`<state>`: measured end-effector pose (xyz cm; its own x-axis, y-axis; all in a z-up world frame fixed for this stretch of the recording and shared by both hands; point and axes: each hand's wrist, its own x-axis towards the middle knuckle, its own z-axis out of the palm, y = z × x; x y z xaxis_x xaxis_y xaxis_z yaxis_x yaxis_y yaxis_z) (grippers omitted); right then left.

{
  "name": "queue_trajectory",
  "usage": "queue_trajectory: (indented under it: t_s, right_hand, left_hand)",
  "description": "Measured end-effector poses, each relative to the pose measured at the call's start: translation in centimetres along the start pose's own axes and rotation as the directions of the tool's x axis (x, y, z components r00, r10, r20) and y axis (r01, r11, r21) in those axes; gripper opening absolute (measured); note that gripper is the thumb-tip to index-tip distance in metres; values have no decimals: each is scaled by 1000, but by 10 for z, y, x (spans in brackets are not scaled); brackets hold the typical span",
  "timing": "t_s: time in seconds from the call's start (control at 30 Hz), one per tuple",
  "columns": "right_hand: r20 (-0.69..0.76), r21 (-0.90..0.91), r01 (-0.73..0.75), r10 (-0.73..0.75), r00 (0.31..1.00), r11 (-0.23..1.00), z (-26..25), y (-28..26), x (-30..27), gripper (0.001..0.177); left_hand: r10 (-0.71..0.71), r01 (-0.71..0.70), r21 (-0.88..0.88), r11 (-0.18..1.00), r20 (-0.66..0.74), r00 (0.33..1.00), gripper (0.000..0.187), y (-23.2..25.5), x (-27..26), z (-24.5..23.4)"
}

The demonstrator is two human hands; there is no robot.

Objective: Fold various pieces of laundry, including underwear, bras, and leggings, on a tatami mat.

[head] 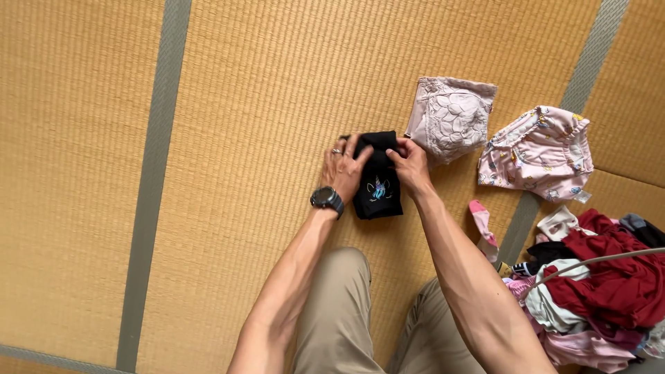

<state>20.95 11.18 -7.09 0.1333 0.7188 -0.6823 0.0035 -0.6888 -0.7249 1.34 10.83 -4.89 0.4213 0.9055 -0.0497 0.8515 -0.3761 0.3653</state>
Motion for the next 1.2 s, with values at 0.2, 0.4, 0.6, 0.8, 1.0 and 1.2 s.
queue_trajectory:
  t_s: [0.2,0.4,0.6,0.8,1.0,1.2]
  right_hand:
    - [-150,-533,12,-108,983,846,11,-39,-18,20]
    - [-195,-271,-87,33,980,959,19,-47,-14,22]
    - [-148,-35,54,-59,987,998,-2,-5,2,20]
    - [-212,47,-99,107,971,994,2,-44,-38,36]
    - [-134,-163,-55,34,990,985,-25,12,-42,42]
    - [-186,-399,-82,7,983,913,-37,64,-75,37]
  left_hand:
    - [-259,300,-114,947,279,925,71,-7,37,-49]
    - [-399,531,-201,823,461,793,49,-26,52,-33]
    - [-423,541,-300,786,379,823,22,-19,54,-52]
    - [-248,327,-440,836,228,942,29,-3,25,-66]
    - [-5,73,-291,954,229,973,38,16,-17,-54]
    - [287,-214,-240,947,332,899,49,52,-56,-64]
